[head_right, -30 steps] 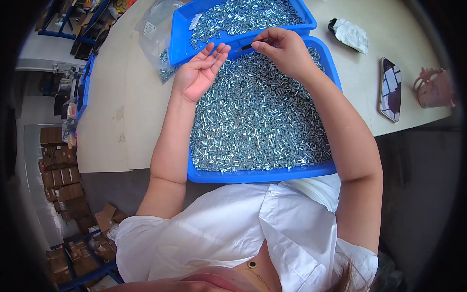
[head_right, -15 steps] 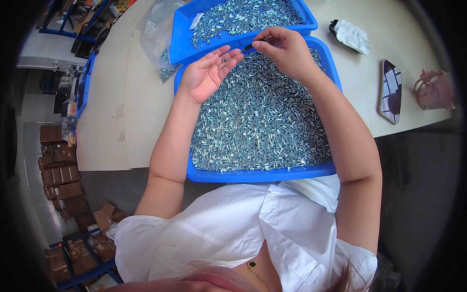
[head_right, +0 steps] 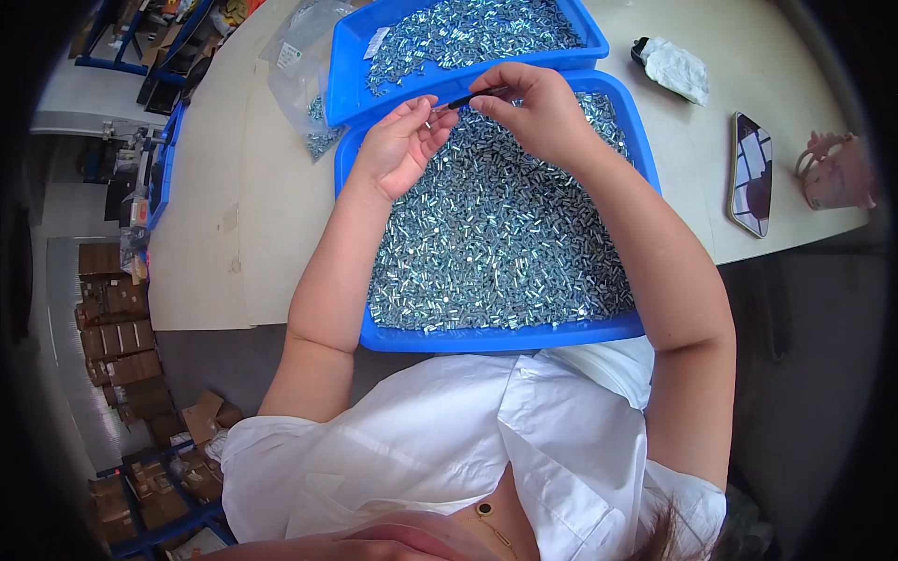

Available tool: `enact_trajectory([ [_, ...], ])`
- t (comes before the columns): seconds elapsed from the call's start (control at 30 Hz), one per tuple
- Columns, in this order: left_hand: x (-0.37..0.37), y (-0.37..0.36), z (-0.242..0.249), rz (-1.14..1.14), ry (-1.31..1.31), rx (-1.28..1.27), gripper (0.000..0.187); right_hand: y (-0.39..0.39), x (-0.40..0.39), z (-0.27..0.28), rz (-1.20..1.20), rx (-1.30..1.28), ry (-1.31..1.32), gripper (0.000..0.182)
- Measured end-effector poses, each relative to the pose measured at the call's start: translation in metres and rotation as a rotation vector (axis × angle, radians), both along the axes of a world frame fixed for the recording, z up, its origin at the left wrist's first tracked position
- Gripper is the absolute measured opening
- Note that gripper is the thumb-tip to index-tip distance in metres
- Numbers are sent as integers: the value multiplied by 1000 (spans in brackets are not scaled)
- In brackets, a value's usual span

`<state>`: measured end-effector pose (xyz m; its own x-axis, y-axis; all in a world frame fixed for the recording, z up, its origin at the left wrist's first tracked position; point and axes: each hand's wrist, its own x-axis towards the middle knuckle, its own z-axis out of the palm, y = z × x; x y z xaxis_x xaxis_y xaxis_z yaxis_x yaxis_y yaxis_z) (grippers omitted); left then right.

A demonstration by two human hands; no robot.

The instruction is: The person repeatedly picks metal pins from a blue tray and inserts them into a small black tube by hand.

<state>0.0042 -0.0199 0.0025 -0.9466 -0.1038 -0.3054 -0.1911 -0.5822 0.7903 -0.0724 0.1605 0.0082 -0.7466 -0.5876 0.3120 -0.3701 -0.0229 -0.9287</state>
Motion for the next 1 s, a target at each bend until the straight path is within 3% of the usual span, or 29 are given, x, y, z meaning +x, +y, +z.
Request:
enact_trajectory([
  [0.17,0,-1,-11,-91,10,-53,19,-1,1,0,-51,64,41,16],
  [0.33,2,-1,-7,-146,49,37,12,-1,2,1,-39,59,48,16],
  [0.6,0,4,-4,-122,142,14,11,0,1,0,-17,35,28,16],
  [1.0,-1,6,-6,-81,137,-66,18,1,0,2,-63,345,-86,25],
])
